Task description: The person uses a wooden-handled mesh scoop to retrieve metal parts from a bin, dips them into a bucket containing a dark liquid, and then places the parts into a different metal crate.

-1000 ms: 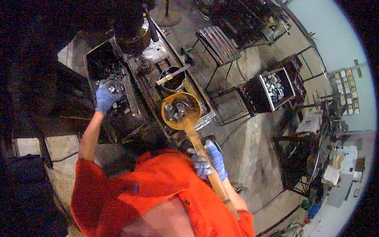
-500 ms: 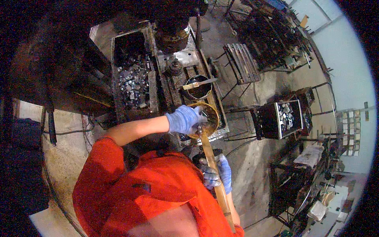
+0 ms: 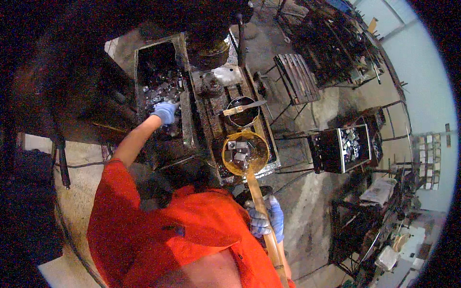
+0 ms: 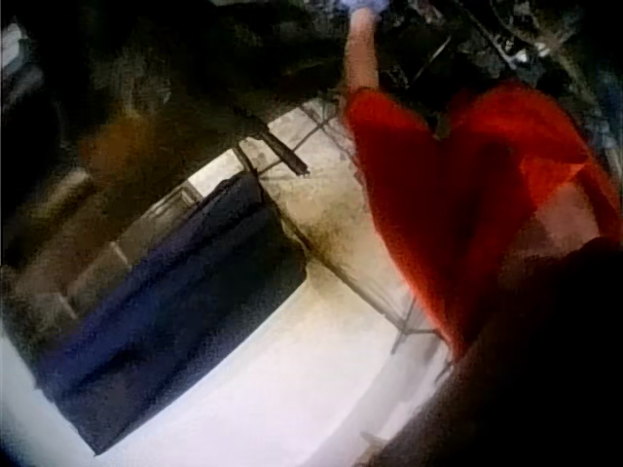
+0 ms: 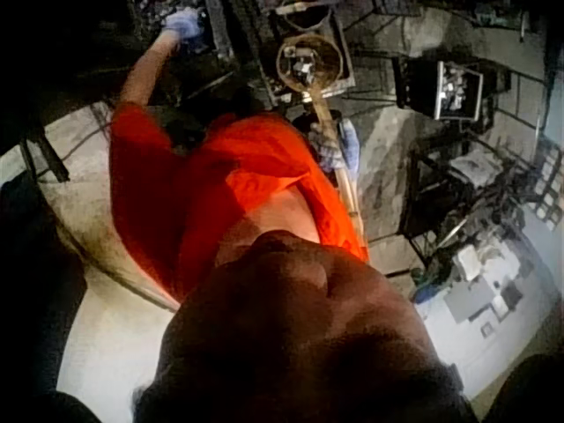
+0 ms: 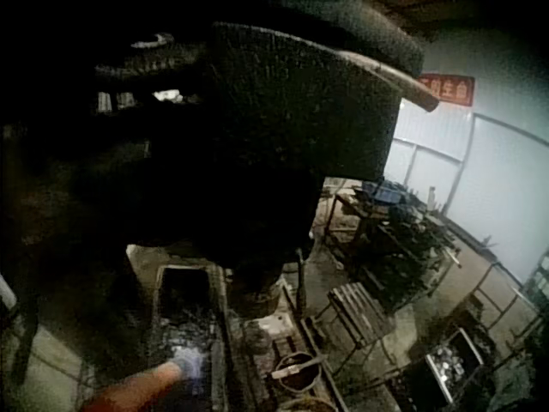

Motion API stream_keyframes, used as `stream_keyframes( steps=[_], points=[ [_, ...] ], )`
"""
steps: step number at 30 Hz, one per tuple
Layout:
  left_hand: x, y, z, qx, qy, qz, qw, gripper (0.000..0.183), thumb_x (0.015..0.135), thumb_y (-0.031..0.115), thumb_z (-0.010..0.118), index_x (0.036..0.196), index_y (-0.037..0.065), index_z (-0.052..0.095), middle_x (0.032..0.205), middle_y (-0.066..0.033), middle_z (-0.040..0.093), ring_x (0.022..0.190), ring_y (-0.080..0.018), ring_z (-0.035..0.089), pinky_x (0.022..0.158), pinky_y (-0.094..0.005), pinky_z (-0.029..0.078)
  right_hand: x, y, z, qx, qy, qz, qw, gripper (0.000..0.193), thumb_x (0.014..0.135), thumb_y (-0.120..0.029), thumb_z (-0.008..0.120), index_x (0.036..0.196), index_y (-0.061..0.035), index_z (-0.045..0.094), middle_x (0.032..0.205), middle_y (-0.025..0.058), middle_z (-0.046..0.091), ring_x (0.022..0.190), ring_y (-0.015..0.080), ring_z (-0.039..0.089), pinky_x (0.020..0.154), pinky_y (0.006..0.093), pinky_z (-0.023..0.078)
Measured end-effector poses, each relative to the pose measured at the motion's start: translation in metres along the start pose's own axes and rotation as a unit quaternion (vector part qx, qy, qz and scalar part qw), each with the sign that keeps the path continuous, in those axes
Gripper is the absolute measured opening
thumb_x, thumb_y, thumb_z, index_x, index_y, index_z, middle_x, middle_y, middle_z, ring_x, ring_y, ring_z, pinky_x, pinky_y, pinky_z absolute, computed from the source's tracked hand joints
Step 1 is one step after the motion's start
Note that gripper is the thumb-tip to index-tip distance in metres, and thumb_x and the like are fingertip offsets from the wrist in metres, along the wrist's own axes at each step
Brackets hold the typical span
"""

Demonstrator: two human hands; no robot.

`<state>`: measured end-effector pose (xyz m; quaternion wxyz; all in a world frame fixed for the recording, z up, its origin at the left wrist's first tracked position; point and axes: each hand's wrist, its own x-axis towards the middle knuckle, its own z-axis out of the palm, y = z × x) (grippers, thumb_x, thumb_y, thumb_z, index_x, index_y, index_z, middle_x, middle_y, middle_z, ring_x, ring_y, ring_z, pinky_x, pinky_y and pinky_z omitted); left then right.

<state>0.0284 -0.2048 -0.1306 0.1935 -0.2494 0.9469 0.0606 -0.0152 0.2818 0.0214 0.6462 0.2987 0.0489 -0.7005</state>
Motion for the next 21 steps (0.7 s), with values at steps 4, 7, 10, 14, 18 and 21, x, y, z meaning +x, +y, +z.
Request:
stream_keyframes(
  steps=[4, 7, 10, 14, 18, 21],
  points=[
    [0.022, 0.025, 0.042, 0.164, -0.046, -0.011, 0.985, 0.072, 0.066, 0.025, 0.065, 0.130, 0.008, 0.038, 0.130, -0.0187, 0.039, 0.112, -0.0353, 0.046, 0.085, -0.0423, 0.045, 0.000, 0.003, 0.007, -0.005, 0.017, -0.003, 1.000, 0.060, 0.083, -0.047, 0.053, 0.112, 0.0046, 0.043, 0.057, -0.0012, 0.038, 0.039, 0.0053, 0.035, 0.031, 0.0172, 0.031],
    [0.002, 0.017, 0.039, 0.121, -0.006, 0.022, 0.992, 0.068, 0.065, 0.024, 0.065, 0.128, 0.010, 0.042, 0.135, -0.0198, 0.032, 0.116, -0.0352, 0.042, 0.088, -0.0419, 0.044, 0.002, 0.003, 0.005, 0.000, 0.010, -0.002, 1.000, 0.060, 0.083, -0.046, 0.054, 0.112, 0.0048, 0.043, 0.056, -0.0016, 0.037, 0.038, 0.0050, 0.034, 0.030, 0.0176, 0.031],
    [0.007, 0.019, 0.024, 0.061, -0.046, -0.014, 0.997, 0.072, 0.066, 0.022, 0.065, 0.132, 0.013, 0.037, 0.135, -0.0193, 0.031, 0.116, -0.0358, 0.041, 0.089, -0.0422, 0.043, 0.002, 0.004, 0.006, 0.001, 0.010, -0.008, 1.000, 0.060, 0.082, -0.045, 0.055, 0.112, 0.0049, 0.043, 0.057, -0.0014, 0.038, 0.040, 0.0055, 0.035, 0.031, 0.0179, 0.032],
    [-0.001, 0.029, 0.019, 0.037, -0.010, -0.047, 0.998, 0.070, 0.065, 0.021, 0.064, 0.130, 0.008, 0.038, 0.134, -0.0184, 0.033, 0.114, -0.0348, 0.043, 0.090, -0.0423, 0.042, -0.001, -0.001, -0.006, 0.017, -0.005, 0.009, 1.000, 0.066, 0.080, -0.051, 0.053, 0.116, 0.0029, 0.043, 0.061, 0.0000, 0.040, 0.042, 0.0086, 0.036, 0.030, 0.0213, 0.030],
    [0.010, 0.016, 0.027, 0.037, -0.005, -0.049, 0.998, 0.070, 0.066, 0.018, 0.061, 0.130, 0.005, 0.035, 0.133, -0.0162, 0.034, 0.115, -0.0350, 0.042, 0.090, -0.0420, 0.042, -0.001, -0.002, -0.002, 0.043, -0.002, 0.023, 0.999, 0.065, 0.079, -0.051, 0.055, 0.114, 0.0023, 0.044, 0.060, 0.0001, 0.039, 0.042, 0.0091, 0.036, 0.030, 0.0209, 0.030],
    [0.008, 0.014, 0.027, 0.023, 0.018, -0.082, 0.996, 0.072, 0.065, 0.018, 0.062, 0.130, 0.004, 0.033, 0.130, -0.0159, 0.036, 0.116, -0.0342, 0.041, 0.090, -0.0411, 0.042, -0.002, -0.003, -0.008, 0.048, 0.001, 0.011, 0.999, 0.064, 0.079, -0.051, 0.056, 0.114, 0.0017, 0.044, 0.060, -0.0002, 0.039, 0.042, 0.0088, 0.037, 0.030, 0.0201, 0.030]
  ],
)
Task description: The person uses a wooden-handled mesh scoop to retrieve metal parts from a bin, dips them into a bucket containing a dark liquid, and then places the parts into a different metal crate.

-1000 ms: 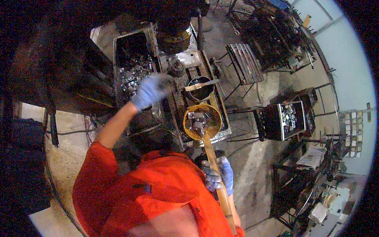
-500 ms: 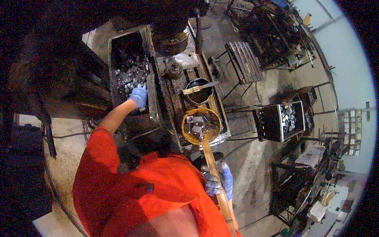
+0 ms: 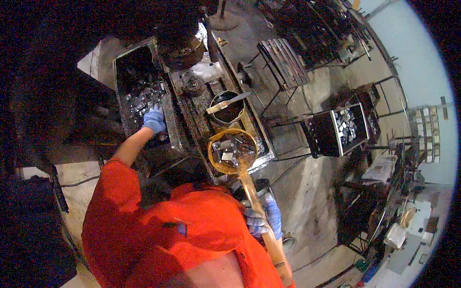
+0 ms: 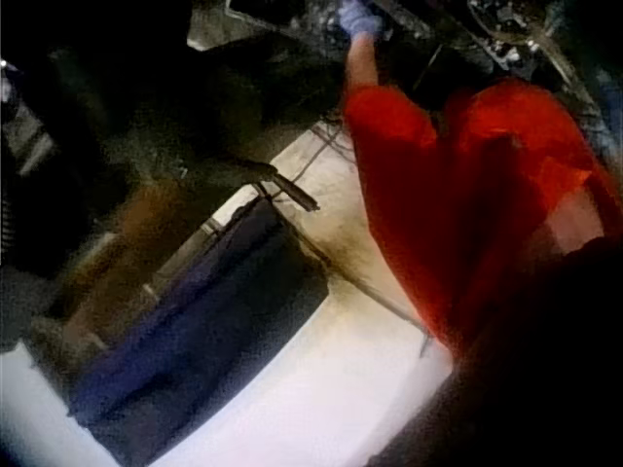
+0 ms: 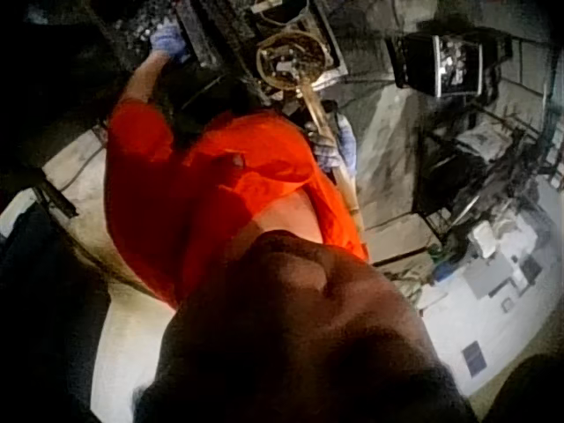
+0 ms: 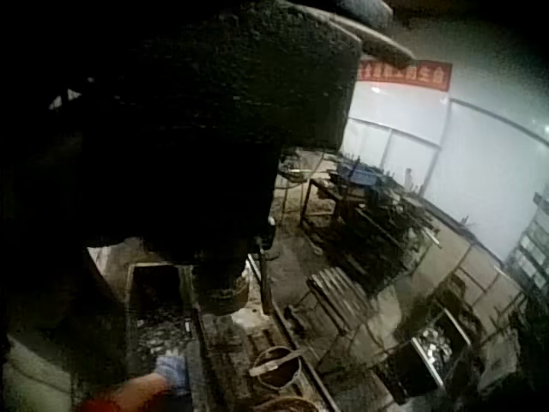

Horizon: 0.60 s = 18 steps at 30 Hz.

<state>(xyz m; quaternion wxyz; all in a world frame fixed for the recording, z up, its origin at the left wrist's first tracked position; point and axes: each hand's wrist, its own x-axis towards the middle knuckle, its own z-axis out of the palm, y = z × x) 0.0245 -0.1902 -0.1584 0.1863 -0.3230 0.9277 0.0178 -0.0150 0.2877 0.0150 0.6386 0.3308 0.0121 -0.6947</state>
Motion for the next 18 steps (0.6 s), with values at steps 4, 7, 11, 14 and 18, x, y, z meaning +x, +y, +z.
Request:
stream_keyframes(
  steps=[4, 7, 11, 14, 18],
  points=[
    [0.011, -0.003, 0.008, 0.027, 0.004, 0.013, 1.000, 0.074, 0.060, 0.020, 0.066, 0.127, 0.006, 0.038, 0.127, -0.0157, 0.038, 0.115, -0.0327, 0.042, 0.089, -0.0414, 0.044, -0.001, -0.004, -0.002, 0.018, -0.013, 0.016, 1.000, 0.063, 0.079, -0.050, 0.056, 0.113, 0.0013, 0.044, 0.060, -0.0007, 0.039, 0.043, 0.0086, 0.038, 0.030, 0.0205, 0.031],
    [0.016, -0.001, 0.006, 0.004, -0.010, 0.005, 1.000, 0.073, 0.059, 0.020, 0.066, 0.126, 0.008, 0.040, 0.128, -0.0158, 0.038, 0.115, -0.0327, 0.042, 0.089, -0.0417, 0.044, 0.002, -0.004, -0.003, 0.018, -0.017, 0.016, 1.000, 0.062, 0.080, -0.050, 0.056, 0.113, 0.0011, 0.044, 0.060, -0.0006, 0.039, 0.043, 0.0088, 0.039, 0.030, 0.0205, 0.031],
    [0.013, -0.002, -0.001, -0.018, -0.059, 0.000, 0.998, 0.072, 0.060, 0.020, 0.067, 0.126, 0.013, 0.041, 0.129, -0.0148, 0.037, 0.116, -0.0331, 0.042, 0.090, -0.0423, 0.043, 0.003, -0.004, -0.004, 0.020, -0.028, 0.016, 0.999, 0.061, 0.080, -0.050, 0.055, 0.112, 0.0008, 0.044, 0.060, -0.0006, 0.039, 0.044, 0.0089, 0.039, 0.031, 0.0207, 0.031],
    [0.021, -0.008, 0.034, -0.007, -0.047, -0.001, 0.999, 0.067, 0.063, 0.023, 0.069, 0.125, 0.017, 0.044, 0.130, -0.0141, 0.037, 0.118, -0.0338, 0.041, 0.092, -0.0434, 0.042, 0.006, -0.003, -0.002, 0.022, -0.037, 0.022, 0.999, 0.061, 0.080, -0.051, 0.055, 0.112, 0.0007, 0.045, 0.060, -0.0007, 0.039, 0.043, 0.0086, 0.039, 0.031, 0.0208, 0.031],
    [0.019, 0.006, 0.005, -0.100, -0.113, -0.056, 0.987, 0.066, 0.064, 0.026, 0.071, 0.124, 0.016, 0.045, 0.133, -0.0173, 0.035, 0.115, -0.0333, 0.045, 0.091, -0.0413, 0.043, 0.002, -0.001, -0.003, 0.029, -0.024, 0.006, 0.999, 0.061, 0.080, -0.051, 0.055, 0.112, 0.0009, 0.045, 0.059, -0.0007, 0.039, 0.042, 0.0084, 0.038, 0.032, 0.0212, 0.032]
  ],
)
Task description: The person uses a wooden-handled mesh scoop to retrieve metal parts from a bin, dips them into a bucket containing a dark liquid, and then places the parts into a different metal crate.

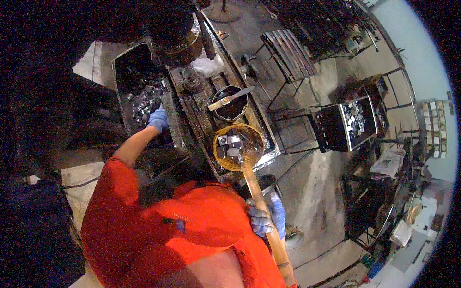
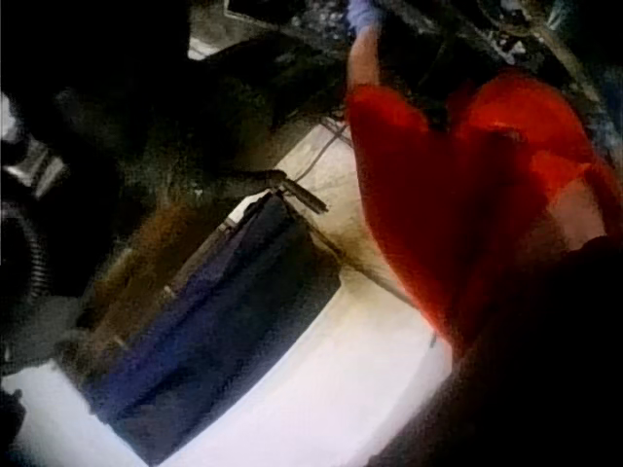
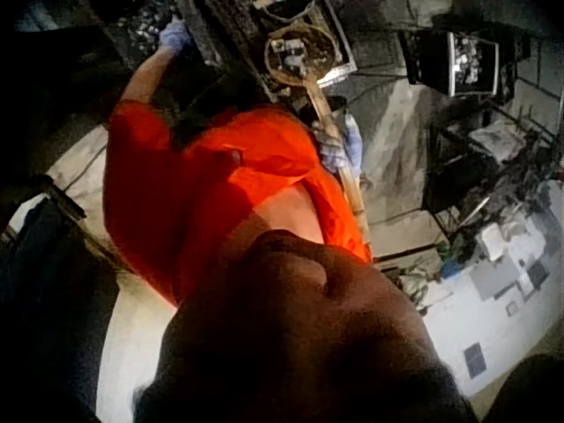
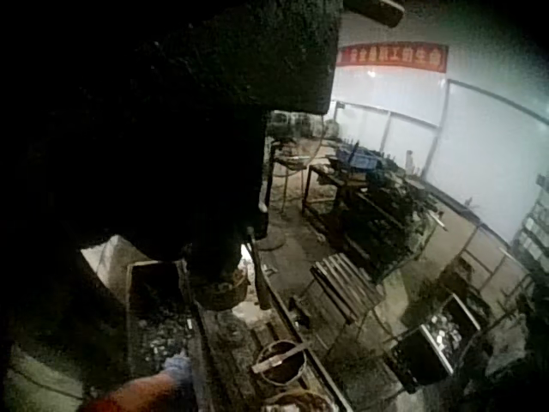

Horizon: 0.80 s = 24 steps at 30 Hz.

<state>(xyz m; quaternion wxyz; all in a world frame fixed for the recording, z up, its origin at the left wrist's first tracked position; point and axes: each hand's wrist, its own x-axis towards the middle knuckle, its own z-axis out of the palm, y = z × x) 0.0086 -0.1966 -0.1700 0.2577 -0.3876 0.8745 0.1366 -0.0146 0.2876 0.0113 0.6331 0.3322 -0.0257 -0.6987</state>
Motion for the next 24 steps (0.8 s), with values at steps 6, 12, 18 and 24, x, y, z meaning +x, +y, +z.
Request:
stream_keyframes(
  steps=[6, 12, 18, 24],
  points=[
    [0.015, -0.017, 0.012, -0.072, 0.018, 0.007, 0.997, 0.070, 0.064, 0.032, 0.071, 0.121, 0.004, 0.044, 0.111, -0.0208, 0.056, 0.102, -0.0347, 0.054, 0.086, -0.0389, 0.045, 0.001, -0.001, -0.001, 0.020, -0.013, 0.006, 1.000, 0.063, 0.080, -0.050, 0.055, 0.115, 0.0015, 0.043, 0.060, 0.0000, 0.038, 0.041, 0.0089, 0.037, 0.032, 0.0218, 0.032],
    [0.018, -0.017, 0.016, -0.070, 0.050, 0.028, 0.996, 0.062, 0.072, 0.039, 0.063, 0.119, 0.002, 0.045, 0.106, -0.0211, 0.059, 0.098, -0.0363, 0.056, 0.084, -0.0399, 0.045, 0.001, -0.004, -0.003, 0.011, -0.021, 0.017, 1.000, 0.064, 0.080, -0.049, 0.055, 0.117, 0.0015, 0.042, 0.060, 0.0013, 0.039, 0.042, 0.0102, 0.038, 0.032, 0.0230, 0.033],
    [0.036, -0.023, 0.037, -0.039, 0.104, 0.042, 0.993, 0.043, 0.076, 0.025, 0.059, 0.115, 0.006, 0.050, 0.102, -0.0203, 0.060, 0.095, -0.0348, 0.058, 0.079, -0.0405, 0.047, 0.003, -0.007, -0.009, 0.017, -0.047, 0.022, 0.998, 0.066, 0.081, -0.050, 0.054, 0.118, 0.0037, 0.041, 0.060, 0.0011, 0.039, 0.042, 0.0088, 0.037, 0.031, 0.0216, 0.032],
    [0.048, -0.035, 0.045, -0.135, 0.163, 0.034, 0.977, 0.028, 0.064, 0.011, 0.066, 0.092, 0.008, 0.064, 0.087, -0.0170, 0.064, 0.086, -0.0337, 0.060, 0.076, -0.0396, 0.048, 0.001, -0.004, 0.000, -0.009, -0.029, -0.015, 0.999, 0.069, 0.082, -0.048, 0.053, 0.119, 0.0084, 0.039, 0.061, 0.0014, 0.039, 0.041, 0.0060, 0.037, 0.030, 0.0182, 0.033]
  ],
)
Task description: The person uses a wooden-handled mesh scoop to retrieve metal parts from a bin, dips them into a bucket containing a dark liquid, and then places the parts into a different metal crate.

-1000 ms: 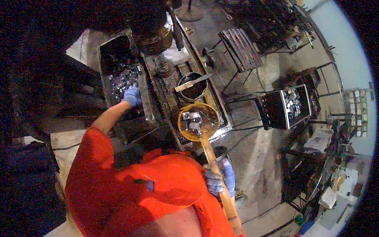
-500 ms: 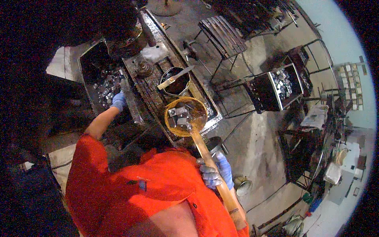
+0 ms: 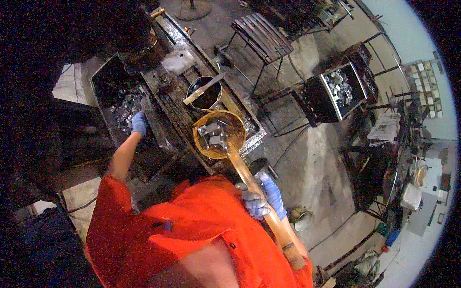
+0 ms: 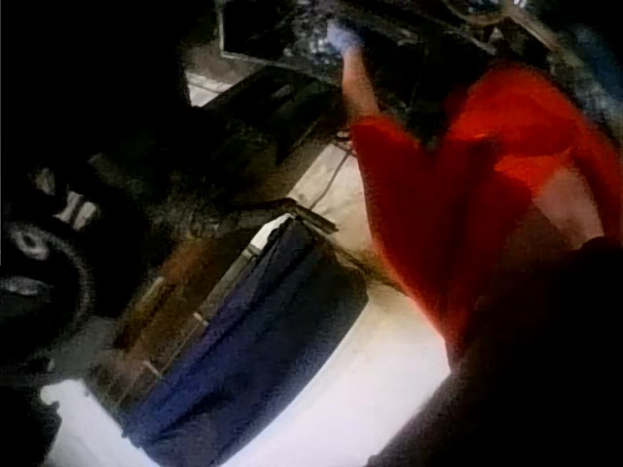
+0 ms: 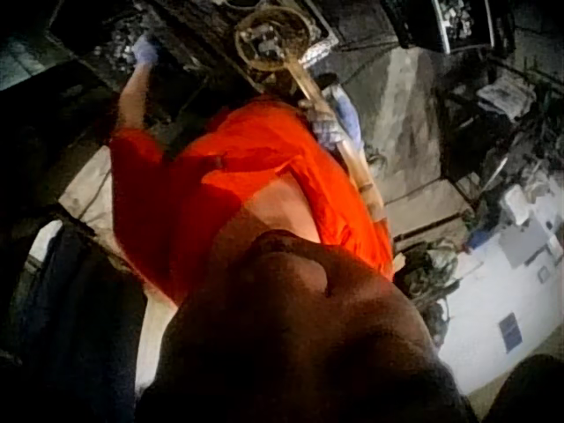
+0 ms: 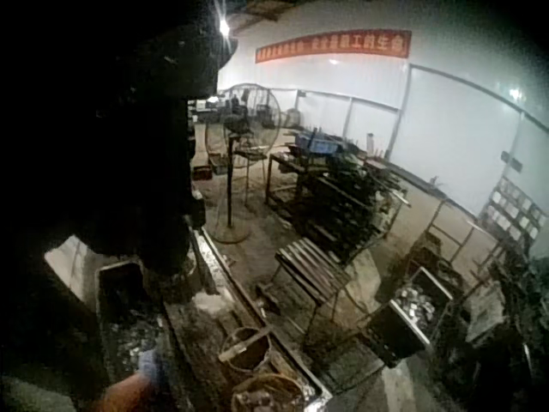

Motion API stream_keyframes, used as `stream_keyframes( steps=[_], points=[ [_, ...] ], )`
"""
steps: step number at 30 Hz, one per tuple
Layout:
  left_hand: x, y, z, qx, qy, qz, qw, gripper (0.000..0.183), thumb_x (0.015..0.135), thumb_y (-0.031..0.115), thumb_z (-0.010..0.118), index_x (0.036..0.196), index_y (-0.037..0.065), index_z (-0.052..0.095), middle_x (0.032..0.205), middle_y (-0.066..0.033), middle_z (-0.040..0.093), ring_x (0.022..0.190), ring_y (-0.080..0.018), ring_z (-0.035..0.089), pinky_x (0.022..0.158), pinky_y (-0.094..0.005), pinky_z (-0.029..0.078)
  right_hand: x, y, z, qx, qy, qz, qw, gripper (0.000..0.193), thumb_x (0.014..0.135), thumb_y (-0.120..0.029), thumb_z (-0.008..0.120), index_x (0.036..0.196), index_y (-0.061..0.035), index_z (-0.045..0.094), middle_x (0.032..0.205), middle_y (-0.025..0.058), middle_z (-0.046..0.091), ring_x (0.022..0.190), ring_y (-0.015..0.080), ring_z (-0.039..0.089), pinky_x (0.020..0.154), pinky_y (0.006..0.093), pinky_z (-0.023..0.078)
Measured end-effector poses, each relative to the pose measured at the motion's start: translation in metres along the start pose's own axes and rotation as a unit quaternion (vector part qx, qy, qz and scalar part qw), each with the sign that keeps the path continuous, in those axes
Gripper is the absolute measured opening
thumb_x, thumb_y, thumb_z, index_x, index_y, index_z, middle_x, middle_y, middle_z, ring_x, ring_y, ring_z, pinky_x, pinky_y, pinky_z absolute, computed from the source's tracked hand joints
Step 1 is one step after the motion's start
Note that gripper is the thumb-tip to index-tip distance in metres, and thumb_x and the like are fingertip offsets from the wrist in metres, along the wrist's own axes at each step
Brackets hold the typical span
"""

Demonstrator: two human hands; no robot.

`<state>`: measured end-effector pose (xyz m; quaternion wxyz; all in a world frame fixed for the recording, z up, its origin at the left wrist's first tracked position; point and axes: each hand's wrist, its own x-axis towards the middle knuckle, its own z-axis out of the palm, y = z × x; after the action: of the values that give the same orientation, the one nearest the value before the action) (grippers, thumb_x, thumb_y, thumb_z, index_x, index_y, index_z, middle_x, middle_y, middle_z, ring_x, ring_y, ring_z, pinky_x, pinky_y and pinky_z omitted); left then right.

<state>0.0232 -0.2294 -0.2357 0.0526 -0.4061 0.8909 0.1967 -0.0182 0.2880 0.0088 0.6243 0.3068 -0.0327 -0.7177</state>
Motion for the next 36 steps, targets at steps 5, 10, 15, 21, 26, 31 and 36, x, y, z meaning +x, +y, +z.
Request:
stream_keyframes(
  steps=[5, 10, 15, 21, 26, 31, 36],
  points=[
    [-0.044, 0.024, -0.067, 0.034, 0.147, 0.098, 0.984, 0.042, 0.059, 0.013, 0.071, 0.100, 0.009, 0.064, 0.091, -0.0153, 0.065, 0.084, -0.0293, 0.062, 0.077, -0.0327, 0.048, -0.002, -0.006, 0.001, 0.031, 0.011, 0.044, 0.998, 0.065, 0.081, -0.050, 0.052, 0.118, 0.0030, 0.043, 0.059, 0.0009, 0.037, 0.042, 0.0103, 0.038, 0.030, 0.0227, 0.032],
    [-0.097, 0.055, -0.137, -0.343, 0.111, 0.107, 0.927, 0.042, 0.059, 0.006, 0.073, 0.099, 0.004, 0.063, 0.089, -0.0100, 0.066, 0.080, -0.0196, 0.062, 0.076, -0.0294, 0.048, -0.001, -0.006, 0.004, 0.008, -0.002, 0.050, 0.999, 0.067, 0.082, -0.050, 0.051, 0.118, 0.0054, 0.043, 0.059, 0.0012, 0.037, 0.042, 0.0106, 0.038, 0.031, 0.0223, 0.033],
    [-0.180, 0.204, -0.169, -0.192, 0.082, 0.373, 0.904, 0.027, 0.063, 0.005, 0.068, 0.089, 0.010, 0.063, 0.082, -0.0094, 0.061, 0.072, -0.0215, 0.062, 0.065, -0.0297, 0.051, 0.001, -0.007, 0.008, -0.013, 0.002, 0.032, 0.999, 0.067, 0.082, -0.046, 0.054, 0.117, 0.0090, 0.040, 0.059, 0.0022, 0.037, 0.042, 0.0090, 0.037, 0.030, 0.0204, 0.032],
    [-0.182, 0.269, -0.092, -0.080, 0.023, 0.544, 0.835, 0.030, 0.065, 0.017, 0.064, 0.095, 0.014, 0.062, 0.094, -0.0097, 0.058, 0.082, -0.0280, 0.058, 0.070, -0.0355, 0.049, 0.003, -0.001, 0.014, -0.029, -0.006, 0.035, 0.999, 0.066, 0.082, -0.044, 0.056, 0.115, 0.0110, 0.039, 0.060, 0.0026, 0.037, 0.043, 0.0088, 0.037, 0.031, 0.0196, 0.032],
    [-0.176, 0.268, -0.089, -0.043, -0.043, 0.588, 0.806, 0.029, 0.070, 0.019, 0.061, 0.099, 0.015, 0.061, 0.102, -0.0088, 0.055, 0.095, -0.0274, 0.054, 0.078, -0.0394, 0.046, 0.001, -0.004, 0.010, -0.053, 0.000, 0.048, 0.997, 0.062, 0.084, -0.047, 0.050, 0.115, 0.0060, 0.042, 0.059, 0.0017, 0.038, 0.045, 0.0096, 0.038, 0.032, 0.0203, 0.033],
    [-0.180, 0.256, -0.147, -0.140, 0.043, 0.606, 0.782, 0.027, 0.073, 0.021, 0.061, 0.098, 0.011, 0.062, 0.106, -0.0101, 0.057, 0.093, -0.0282, 0.057, 0.079, -0.0373, 0.047, 0.006, 0.002, 0.014, -0.045, 0.009, 0.041, 0.998, 0.055, 0.082, -0.046, 0.055, 0.105, 0.0021, 0.042, 0.059, 0.0011, 0.038, 0.043, 0.0088, 0.039, 0.032, 0.0199, 0.034],
    [-0.114, 0.119, -0.177, -0.163, 0.173, 0.241, 0.941, 0.025, 0.075, 0.025, 0.060, 0.092, 0.006, 0.064, 0.091, -0.0125, 0.064, 0.086, -0.0287, 0.061, 0.075, -0.0346, 0.049, 0.006, 0.004, 0.014, -0.026, 0.004, 0.046, 0.999, 0.055, 0.082, -0.044, 0.056, 0.107, 0.0036, 0.042, 0.060, 0.0012, 0.039, 0.044, 0.0084, 0.038, 0.033, 0.0203, 0.034]
  ],
)
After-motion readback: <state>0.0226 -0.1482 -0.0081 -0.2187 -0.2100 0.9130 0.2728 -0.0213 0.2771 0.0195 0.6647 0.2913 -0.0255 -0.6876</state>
